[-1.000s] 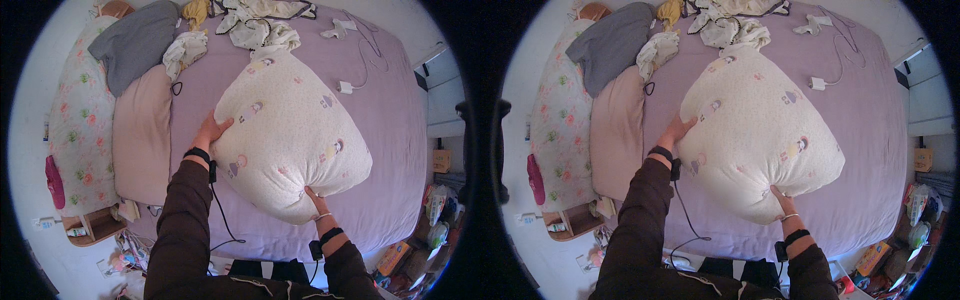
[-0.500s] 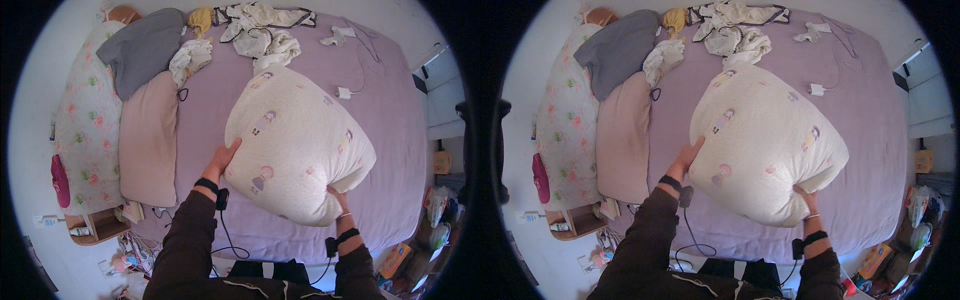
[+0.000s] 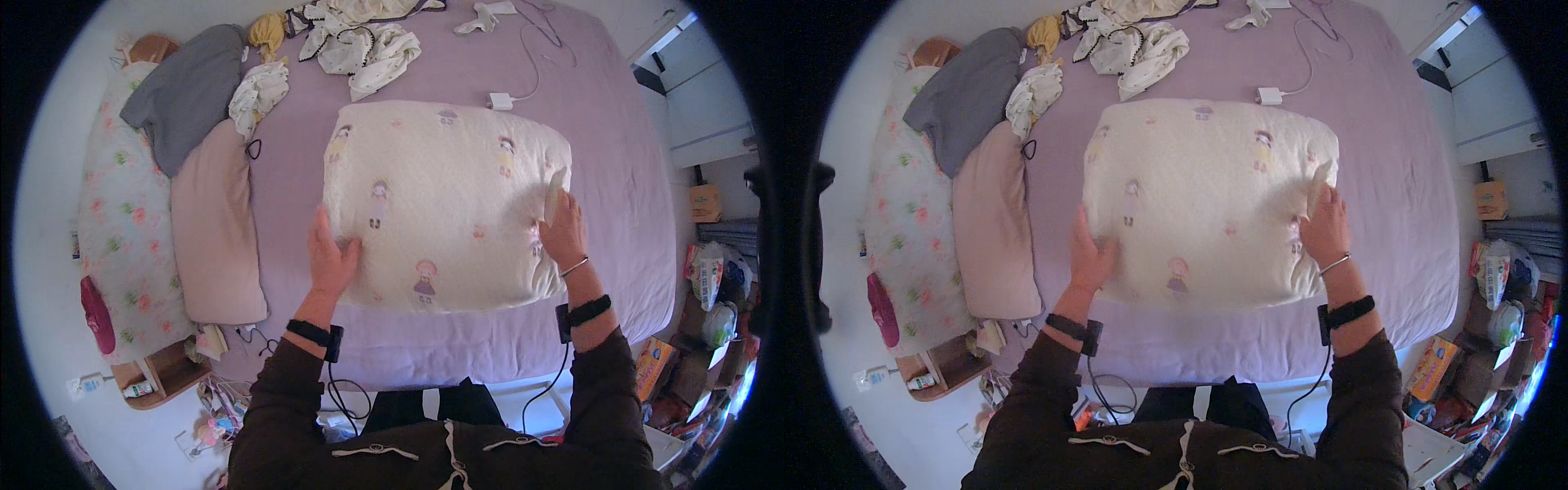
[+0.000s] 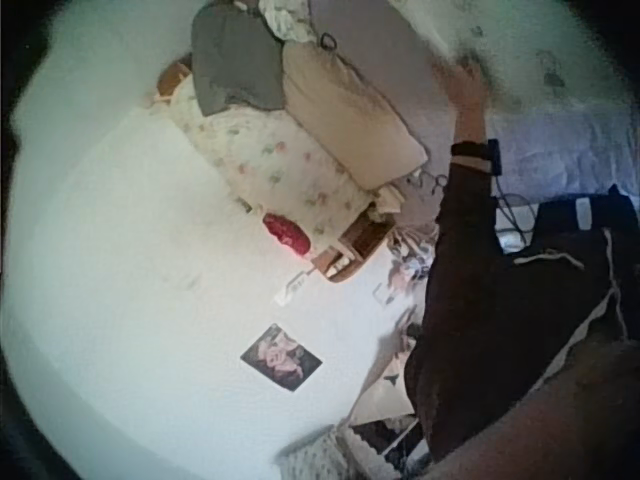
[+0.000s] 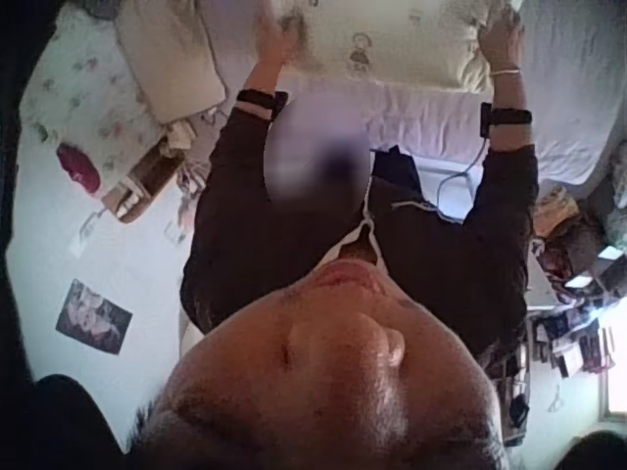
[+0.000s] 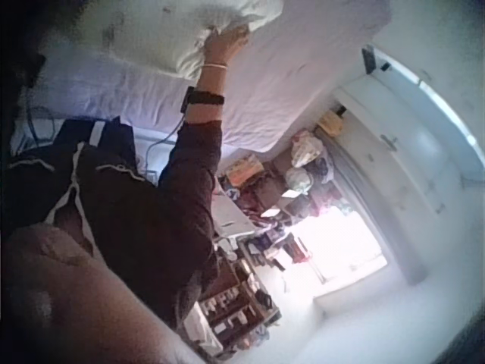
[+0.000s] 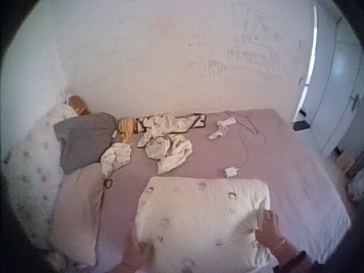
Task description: The person folds a pillowcase and several pieces of clothing on a bed. They handle a pillowcase, a pair of jeans, a white top, a yellow top, and a patterned sheet, folding each item and placing it on the bed.
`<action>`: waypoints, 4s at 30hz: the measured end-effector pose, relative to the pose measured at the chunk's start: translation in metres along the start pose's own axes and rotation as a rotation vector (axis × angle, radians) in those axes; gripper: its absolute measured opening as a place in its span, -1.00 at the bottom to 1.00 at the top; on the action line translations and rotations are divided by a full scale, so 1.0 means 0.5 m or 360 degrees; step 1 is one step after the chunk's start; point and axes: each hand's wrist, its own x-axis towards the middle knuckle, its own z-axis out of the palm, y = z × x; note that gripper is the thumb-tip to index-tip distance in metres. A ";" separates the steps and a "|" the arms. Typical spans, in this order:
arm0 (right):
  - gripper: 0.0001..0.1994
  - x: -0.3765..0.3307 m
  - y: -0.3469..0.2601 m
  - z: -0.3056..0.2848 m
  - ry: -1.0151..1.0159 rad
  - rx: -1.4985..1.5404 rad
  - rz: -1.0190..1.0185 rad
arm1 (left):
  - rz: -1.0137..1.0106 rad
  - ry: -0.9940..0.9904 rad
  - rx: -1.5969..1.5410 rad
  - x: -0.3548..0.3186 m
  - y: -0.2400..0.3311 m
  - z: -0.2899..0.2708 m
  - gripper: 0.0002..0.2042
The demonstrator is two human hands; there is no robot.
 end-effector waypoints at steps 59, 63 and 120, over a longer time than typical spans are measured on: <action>-0.40 0.183 -0.279 0.314 -0.1846 -0.0462 -0.0184 | 0.0037 -0.0856 0.0989 0.756 -0.249 -0.070 0.07; -0.44 0.142 -0.217 0.377 -0.1833 -0.0533 -0.0001 | -0.0195 -0.0964 0.0960 0.750 -0.331 0.027 0.25; 0.17 0.874 -0.379 0.676 -0.1356 -0.0801 -0.0232 | -0.0174 -0.1045 0.1050 0.790 -0.385 0.097 0.30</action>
